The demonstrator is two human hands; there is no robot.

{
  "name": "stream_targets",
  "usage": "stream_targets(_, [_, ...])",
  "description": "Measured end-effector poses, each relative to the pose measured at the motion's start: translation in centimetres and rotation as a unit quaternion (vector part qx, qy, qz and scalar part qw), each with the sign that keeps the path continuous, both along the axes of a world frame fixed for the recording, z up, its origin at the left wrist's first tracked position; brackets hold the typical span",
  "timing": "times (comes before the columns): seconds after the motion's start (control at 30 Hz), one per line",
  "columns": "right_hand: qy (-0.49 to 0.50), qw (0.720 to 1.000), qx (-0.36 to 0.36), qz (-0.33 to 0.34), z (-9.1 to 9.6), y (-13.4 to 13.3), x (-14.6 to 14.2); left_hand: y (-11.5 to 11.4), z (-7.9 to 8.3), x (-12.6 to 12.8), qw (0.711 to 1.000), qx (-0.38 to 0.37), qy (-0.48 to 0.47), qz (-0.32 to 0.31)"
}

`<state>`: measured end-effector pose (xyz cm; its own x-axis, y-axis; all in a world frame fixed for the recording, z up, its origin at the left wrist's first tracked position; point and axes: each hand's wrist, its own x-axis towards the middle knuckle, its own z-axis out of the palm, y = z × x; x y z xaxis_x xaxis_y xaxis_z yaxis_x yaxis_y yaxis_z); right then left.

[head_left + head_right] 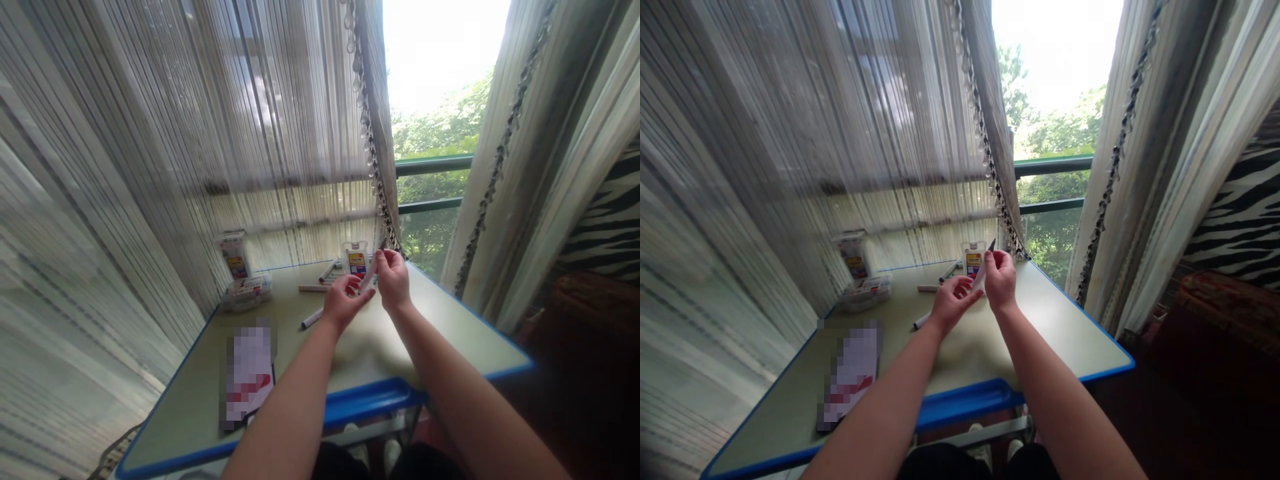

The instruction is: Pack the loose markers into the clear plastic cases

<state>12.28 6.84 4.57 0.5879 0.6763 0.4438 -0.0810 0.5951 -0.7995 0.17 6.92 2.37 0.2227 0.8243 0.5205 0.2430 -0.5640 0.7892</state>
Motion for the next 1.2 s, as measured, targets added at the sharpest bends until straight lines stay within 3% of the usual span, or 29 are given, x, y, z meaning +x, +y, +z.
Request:
stream_targets(0.23, [0.053,0.998,0.015,0.035,0.29,-0.22,0.07,-0.32,-0.02,0.12,0.997,0.054,0.052,-0.004])
stream_targets(0.4, [0.039,0.999,0.017,0.01,0.2,-0.16,0.28,-0.72,0.12,0.14,0.994,0.069,0.088,0.01])
stream_targets(0.63, [0.039,0.998,-0.02,0.041,0.49,-0.33,0.2,-0.47,-0.01,0.26,0.995,0.048,0.082,0.009])
stream_targets(0.83, [0.049,0.996,-0.006,0.081,0.68,-0.65,0.07,-0.35,0.06,0.2,0.997,0.042,0.063,0.002])
stream_targets(1.2, [0.043,0.997,0.002,0.063,0.61,-0.55,0.21,-0.19,-0.33,0.31,0.999,0.007,0.033,0.011])
